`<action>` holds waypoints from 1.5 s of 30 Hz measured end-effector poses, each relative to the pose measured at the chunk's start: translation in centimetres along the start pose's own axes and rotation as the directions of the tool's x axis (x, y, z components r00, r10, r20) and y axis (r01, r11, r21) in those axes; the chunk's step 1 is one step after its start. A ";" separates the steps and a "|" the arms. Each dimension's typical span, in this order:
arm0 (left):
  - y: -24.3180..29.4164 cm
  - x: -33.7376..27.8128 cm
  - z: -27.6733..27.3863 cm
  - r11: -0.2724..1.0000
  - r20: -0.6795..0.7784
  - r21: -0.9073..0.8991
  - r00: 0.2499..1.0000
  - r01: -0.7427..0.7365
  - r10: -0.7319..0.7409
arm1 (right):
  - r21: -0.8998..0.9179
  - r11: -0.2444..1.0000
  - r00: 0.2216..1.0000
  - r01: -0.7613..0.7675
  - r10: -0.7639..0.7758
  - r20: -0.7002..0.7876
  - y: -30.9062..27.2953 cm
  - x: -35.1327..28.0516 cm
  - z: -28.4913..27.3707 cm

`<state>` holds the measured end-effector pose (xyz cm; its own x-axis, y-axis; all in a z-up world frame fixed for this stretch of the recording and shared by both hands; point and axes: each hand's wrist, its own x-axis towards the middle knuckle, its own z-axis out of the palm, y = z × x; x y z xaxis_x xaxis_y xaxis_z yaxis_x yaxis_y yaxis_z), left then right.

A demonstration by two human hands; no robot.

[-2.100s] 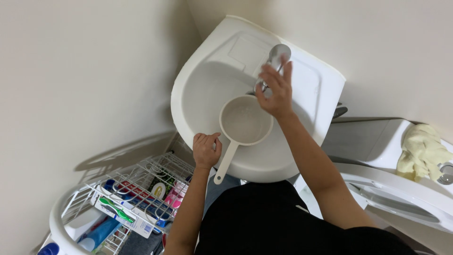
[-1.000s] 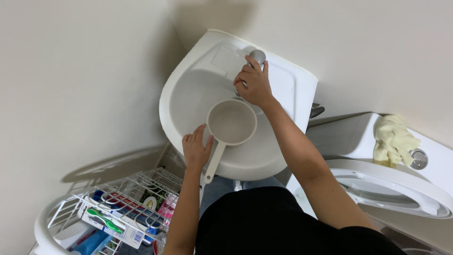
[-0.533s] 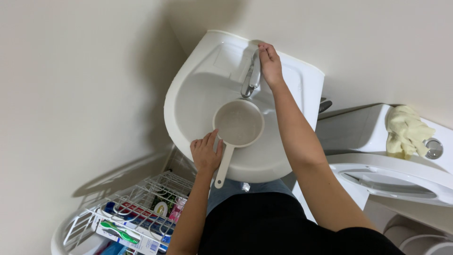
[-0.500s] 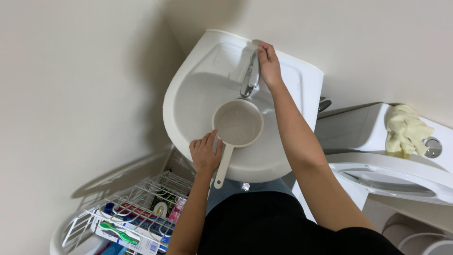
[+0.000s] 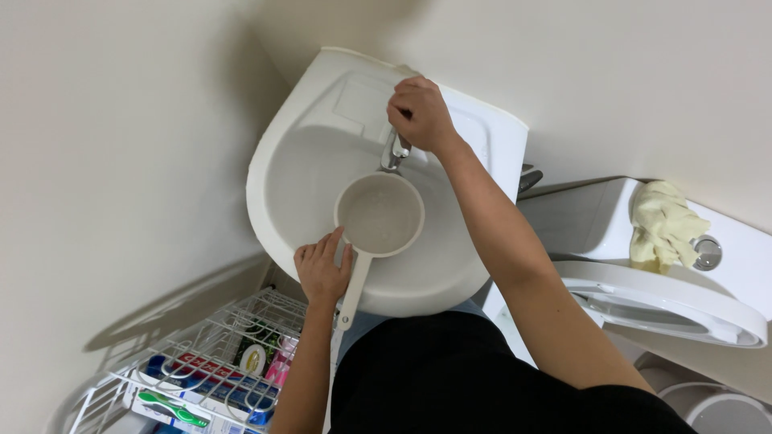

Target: The person is cleaning a bathroom sink and a bidet sprayer using a water dipper.

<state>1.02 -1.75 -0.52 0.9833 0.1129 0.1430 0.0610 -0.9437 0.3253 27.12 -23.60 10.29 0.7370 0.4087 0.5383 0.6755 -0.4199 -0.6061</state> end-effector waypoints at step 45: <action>0.5 0.4 -1.2 0.996 -0.124 -0.065 0.991 -0.055 0.047 | 0.545 0.650 0.801 -0.529 0.595 0.067 5.1 -2.3 2.3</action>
<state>1.25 -1.78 0.83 0.9562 0.1063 0.2726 -0.0046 -0.9261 0.3772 28.84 -24.82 4.65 0.9908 0.1318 0.0306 0.0372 -0.0472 -0.9982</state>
